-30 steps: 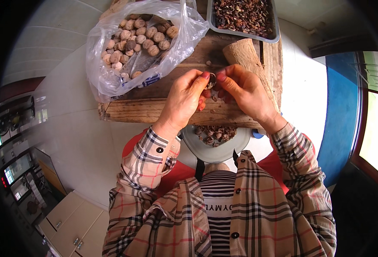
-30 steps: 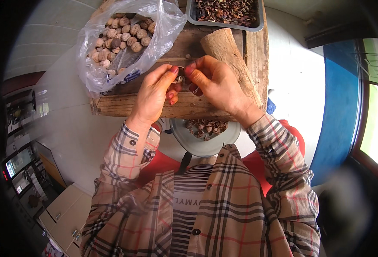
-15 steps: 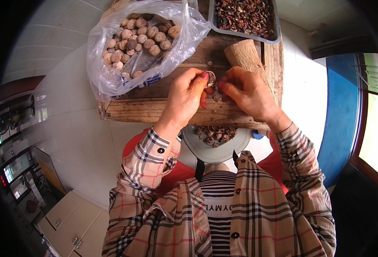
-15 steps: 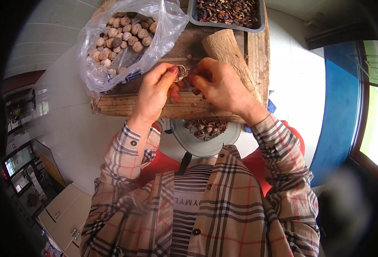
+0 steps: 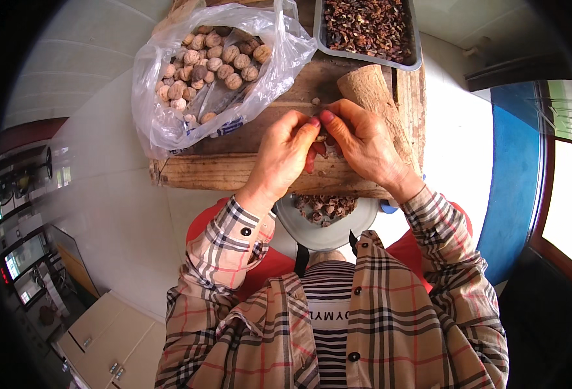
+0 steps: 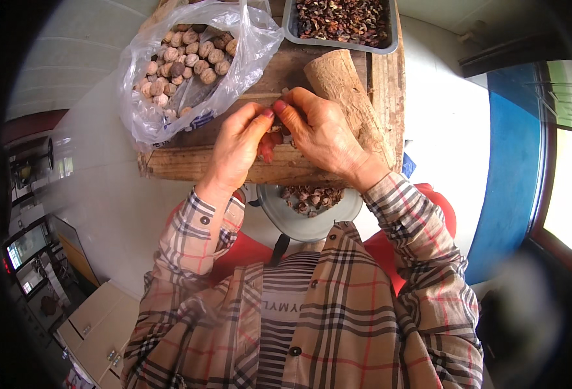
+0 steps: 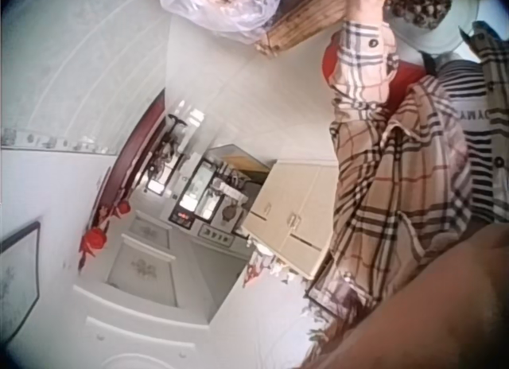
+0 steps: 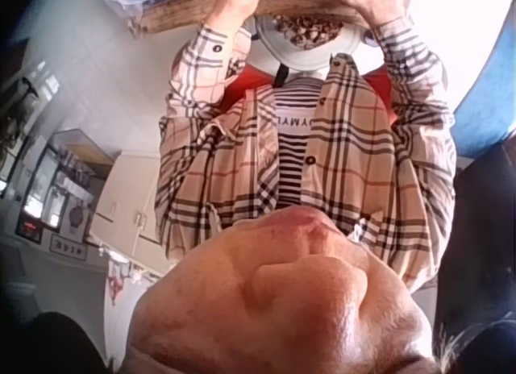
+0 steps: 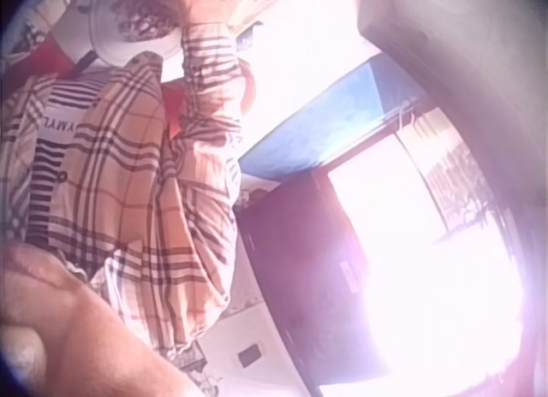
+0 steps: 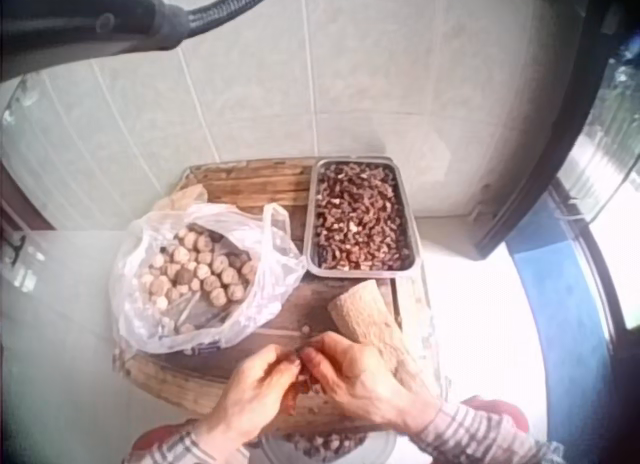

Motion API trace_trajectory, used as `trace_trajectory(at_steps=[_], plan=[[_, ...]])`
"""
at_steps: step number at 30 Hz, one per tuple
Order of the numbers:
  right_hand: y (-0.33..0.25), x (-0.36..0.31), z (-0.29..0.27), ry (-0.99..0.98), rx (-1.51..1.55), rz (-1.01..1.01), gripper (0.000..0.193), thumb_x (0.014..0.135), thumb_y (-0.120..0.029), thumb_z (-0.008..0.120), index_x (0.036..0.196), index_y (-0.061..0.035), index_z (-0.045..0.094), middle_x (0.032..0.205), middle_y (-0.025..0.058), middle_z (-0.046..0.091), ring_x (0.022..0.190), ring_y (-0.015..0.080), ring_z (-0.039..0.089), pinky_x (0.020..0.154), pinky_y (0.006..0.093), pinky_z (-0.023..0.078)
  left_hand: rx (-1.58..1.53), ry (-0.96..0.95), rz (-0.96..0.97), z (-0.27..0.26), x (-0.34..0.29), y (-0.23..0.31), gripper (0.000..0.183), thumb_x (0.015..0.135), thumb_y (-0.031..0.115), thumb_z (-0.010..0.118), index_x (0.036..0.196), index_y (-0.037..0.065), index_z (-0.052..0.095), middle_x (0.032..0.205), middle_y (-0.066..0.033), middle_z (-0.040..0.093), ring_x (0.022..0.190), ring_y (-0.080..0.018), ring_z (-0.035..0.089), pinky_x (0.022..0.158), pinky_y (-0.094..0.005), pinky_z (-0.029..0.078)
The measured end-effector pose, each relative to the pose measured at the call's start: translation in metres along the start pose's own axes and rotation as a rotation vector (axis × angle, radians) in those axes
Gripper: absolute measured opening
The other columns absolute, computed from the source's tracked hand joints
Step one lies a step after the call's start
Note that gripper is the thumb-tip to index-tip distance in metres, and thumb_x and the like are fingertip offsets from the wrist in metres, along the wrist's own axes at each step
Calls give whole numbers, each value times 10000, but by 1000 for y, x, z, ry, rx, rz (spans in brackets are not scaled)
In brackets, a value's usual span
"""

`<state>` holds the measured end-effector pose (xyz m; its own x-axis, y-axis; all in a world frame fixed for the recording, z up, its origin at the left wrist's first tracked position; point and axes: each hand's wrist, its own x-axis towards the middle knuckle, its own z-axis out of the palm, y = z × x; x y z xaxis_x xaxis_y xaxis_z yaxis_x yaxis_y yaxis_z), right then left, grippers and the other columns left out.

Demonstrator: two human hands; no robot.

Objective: The person shells walnuts by hand, using a small piece of wood to press or crack the shells and then picking out the nut meat.

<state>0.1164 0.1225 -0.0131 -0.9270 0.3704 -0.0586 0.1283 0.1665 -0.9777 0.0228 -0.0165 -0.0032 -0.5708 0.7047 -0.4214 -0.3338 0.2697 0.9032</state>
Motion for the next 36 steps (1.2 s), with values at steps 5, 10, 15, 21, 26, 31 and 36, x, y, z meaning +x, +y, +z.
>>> trace_trajectory(at_steps=[5,10,15,21,26,31,36], plan=[[-8,1,2,20,-57,-25,169,1001,-157,512,994,5,560,771,151,621,671,174,588,618,331,491,130,0,131,6,-3,4,426,1018,445,441,1041,60,622,721,27,522,585,-28,429,492,-195,350],[-6,-6,14,41,322,77,147,1016,-147,472,974,-18,529,753,34,520,657,121,478,585,289,439,261,121,460,16,1,-6,459,1042,384,408,927,-1,630,681,20,509,596,-79,425,521,-259,356],[-11,-10,21,124,391,167,165,1021,-159,460,957,-26,534,725,3,492,621,92,431,538,263,395,350,126,419,18,-3,-10,400,1048,295,395,905,-24,590,699,-125,600,628,-215,583,565,-346,453],[-4,-11,23,147,462,282,182,1002,-162,458,922,-25,547,659,0,476,559,79,422,476,259,361,385,182,506,23,1,-21,368,1044,252,395,863,-19,565,671,-137,581,595,-246,580,546,-363,447],[0,-11,23,157,539,334,179,986,-156,456,911,-24,552,647,3,474,541,81,418,458,262,352,368,179,466,24,-1,-22,358,1041,251,404,860,-15,561,677,-138,582,597,-258,578,544,-372,444],[-14,-9,26,249,764,598,192,988,-165,423,933,-50,567,689,1,500,541,74,430,446,230,349,405,193,612,25,0,-27,355,1043,253,397,916,-25,577,686,-142,576,587,-240,567,542,-358,436],[-2,-4,22,186,696,473,195,1001,-181,424,972,-55,570,717,-7,518,563,67,447,461,210,364,191,131,368,22,5,-23,411,1054,320,374,1026,-24,598,717,-70,593,619,-148,552,561,-308,453]])
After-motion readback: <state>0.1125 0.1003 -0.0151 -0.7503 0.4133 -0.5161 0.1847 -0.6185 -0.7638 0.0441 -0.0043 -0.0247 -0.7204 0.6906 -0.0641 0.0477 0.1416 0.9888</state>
